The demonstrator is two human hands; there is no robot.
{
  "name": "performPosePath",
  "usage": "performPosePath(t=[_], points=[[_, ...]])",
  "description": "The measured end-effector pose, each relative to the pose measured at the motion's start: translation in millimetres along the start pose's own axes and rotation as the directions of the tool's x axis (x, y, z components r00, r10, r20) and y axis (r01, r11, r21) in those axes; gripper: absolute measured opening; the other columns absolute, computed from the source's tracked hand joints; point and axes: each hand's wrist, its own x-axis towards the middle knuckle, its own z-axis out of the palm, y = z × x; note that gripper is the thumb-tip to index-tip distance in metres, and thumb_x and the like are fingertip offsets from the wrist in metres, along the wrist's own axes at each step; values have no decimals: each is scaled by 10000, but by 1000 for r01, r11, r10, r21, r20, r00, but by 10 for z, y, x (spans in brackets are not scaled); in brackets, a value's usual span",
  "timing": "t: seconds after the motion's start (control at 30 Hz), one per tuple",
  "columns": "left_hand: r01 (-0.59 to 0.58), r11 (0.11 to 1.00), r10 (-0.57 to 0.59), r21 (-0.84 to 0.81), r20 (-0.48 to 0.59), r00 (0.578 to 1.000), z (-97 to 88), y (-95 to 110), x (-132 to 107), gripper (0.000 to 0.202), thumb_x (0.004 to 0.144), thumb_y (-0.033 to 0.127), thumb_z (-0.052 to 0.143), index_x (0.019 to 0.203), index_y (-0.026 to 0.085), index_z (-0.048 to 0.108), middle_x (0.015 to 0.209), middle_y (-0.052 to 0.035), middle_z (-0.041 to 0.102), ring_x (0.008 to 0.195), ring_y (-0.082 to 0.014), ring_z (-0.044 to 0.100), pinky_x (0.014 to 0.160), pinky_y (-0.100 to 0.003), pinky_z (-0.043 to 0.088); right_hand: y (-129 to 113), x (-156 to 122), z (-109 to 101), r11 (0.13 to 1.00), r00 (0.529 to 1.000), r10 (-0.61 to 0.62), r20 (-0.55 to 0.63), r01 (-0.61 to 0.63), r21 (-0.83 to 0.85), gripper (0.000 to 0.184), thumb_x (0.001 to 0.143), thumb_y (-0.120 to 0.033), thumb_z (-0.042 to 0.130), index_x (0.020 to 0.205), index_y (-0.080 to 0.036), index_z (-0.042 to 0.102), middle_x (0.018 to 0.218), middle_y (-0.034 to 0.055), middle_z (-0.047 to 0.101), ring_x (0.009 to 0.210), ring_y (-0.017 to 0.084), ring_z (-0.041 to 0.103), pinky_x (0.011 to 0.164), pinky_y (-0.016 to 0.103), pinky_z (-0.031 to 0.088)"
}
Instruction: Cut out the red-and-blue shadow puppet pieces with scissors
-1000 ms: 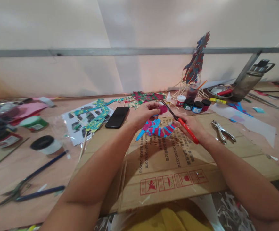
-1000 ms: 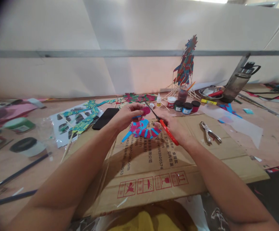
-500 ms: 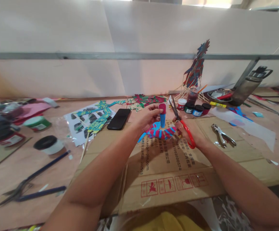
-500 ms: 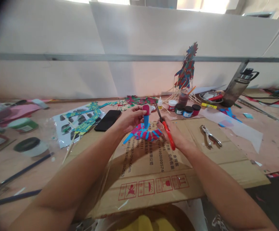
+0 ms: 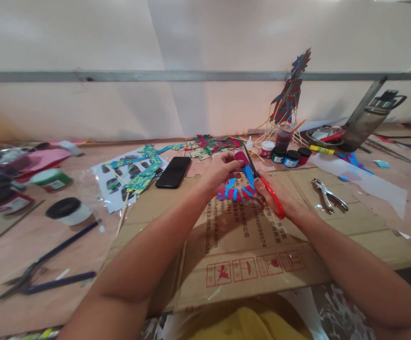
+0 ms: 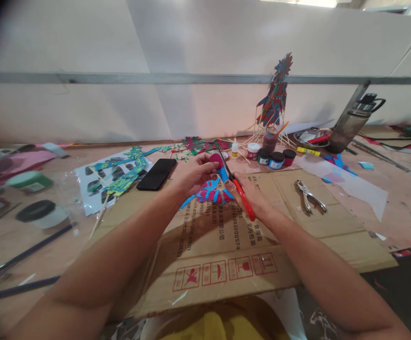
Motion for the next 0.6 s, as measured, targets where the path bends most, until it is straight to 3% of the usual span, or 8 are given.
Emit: performPosePath(t=[0.13,0.33,0.6], points=[[5,1000,-5,1,-29,1000,0,-2,15,252,695,53,803,753,167,586,722,13,648,584,-73,599,549,-195,461,-31,2,-7,1000,999,9,34,-9,-3,532,913,-731,458,1003,-231,617,958,107,724,866,280,676,827,438,564],[10,1000,-10,10,-11,1000,-14,-2,21,267,690,77,819,766,173,582,726,8,655,610,-85,617,585,-207,485,-78,-35,-2,997,995,72,69,-74,31,618,897,-793,456,1036,-215,624,616,15,549,640,242,597,540,337,474],[8,1000,-8,3,32,999,-55,12,27,275,681,110,814,764,182,562,720,9,665,582,-78,600,565,-206,471,-68,-66,36,990,996,69,49,-74,119,616,891,-838,439,935,-247,608,610,0,522,596,198,531,523,303,416]])
